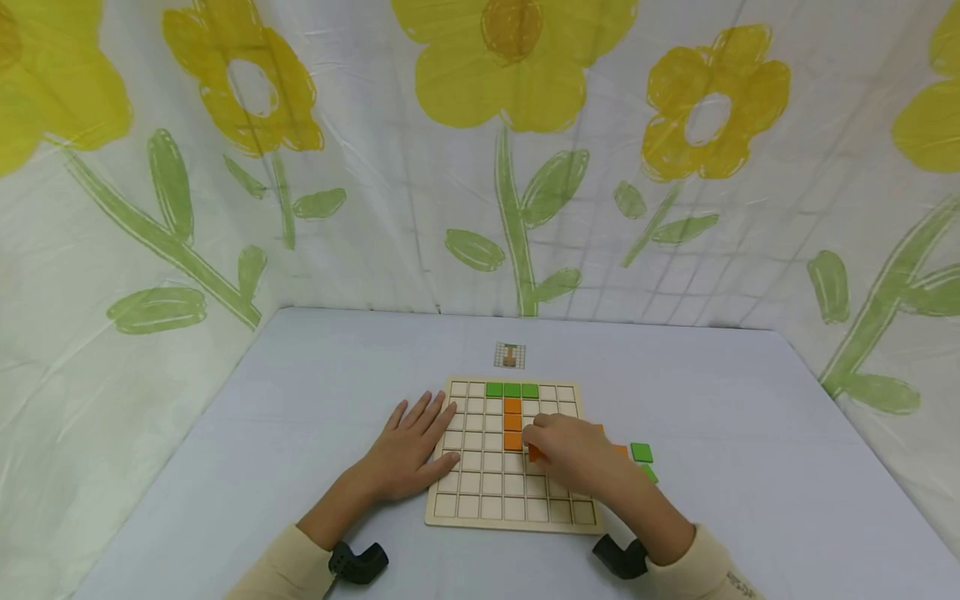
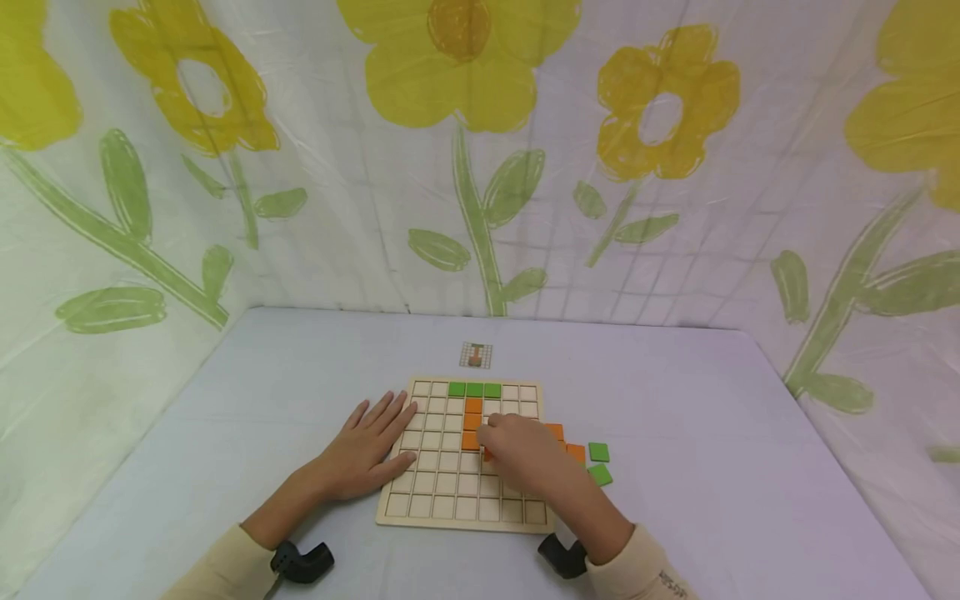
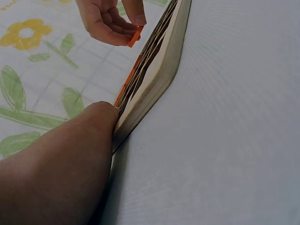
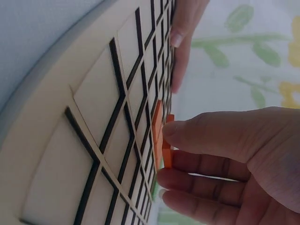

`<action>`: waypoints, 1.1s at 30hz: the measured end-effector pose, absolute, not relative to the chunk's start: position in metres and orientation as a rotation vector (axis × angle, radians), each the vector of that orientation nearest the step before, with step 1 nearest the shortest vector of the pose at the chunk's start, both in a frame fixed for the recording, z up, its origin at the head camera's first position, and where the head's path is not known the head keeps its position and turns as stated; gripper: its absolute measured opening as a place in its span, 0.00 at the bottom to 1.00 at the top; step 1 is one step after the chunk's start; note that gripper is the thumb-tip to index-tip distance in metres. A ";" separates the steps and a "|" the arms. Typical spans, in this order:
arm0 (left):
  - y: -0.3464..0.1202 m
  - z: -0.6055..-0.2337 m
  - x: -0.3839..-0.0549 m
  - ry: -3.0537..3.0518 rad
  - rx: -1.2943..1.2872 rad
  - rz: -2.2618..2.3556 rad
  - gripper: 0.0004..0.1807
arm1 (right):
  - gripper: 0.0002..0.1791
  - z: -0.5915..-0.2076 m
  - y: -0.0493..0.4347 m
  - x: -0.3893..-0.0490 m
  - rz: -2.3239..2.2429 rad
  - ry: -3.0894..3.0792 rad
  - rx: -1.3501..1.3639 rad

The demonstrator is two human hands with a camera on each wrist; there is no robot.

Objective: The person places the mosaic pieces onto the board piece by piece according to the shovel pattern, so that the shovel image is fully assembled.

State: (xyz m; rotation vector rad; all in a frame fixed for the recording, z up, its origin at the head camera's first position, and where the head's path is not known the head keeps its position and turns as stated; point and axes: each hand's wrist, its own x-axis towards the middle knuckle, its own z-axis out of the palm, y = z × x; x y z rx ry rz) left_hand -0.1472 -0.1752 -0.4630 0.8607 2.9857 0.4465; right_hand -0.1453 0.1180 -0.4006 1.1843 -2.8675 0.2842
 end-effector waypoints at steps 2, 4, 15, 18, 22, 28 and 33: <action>-0.175 -0.462 -0.147 2.985 0.861 0.439 0.43 | 0.09 -0.401 0.116 -0.144 0.283 -2.857 1.203; -0.175 -0.461 -0.147 2.988 0.867 0.436 0.43 | 0.09 -0.400 0.113 -0.143 0.289 -2.848 1.221; -0.174 -0.460 -0.147 2.999 0.879 0.445 0.42 | 0.13 -0.402 0.103 -0.140 0.326 -2.796 1.304; -0.174 -0.460 -0.147 2.999 0.881 0.448 0.42 | 0.13 -0.405 0.101 -0.141 0.311 -2.807 1.301; -0.174 -0.460 -0.147 2.997 0.881 0.447 0.42 | 0.13 -0.408 0.099 -0.140 0.303 -2.810 1.305; -0.174 -0.460 -0.147 2.998 0.884 0.452 0.43 | 0.10 -0.407 0.095 -0.139 0.303 -2.816 1.305; -0.174 -0.460 -0.146 2.997 0.880 0.451 0.42 | 0.11 -0.408 0.094 -0.139 0.310 -2.823 1.293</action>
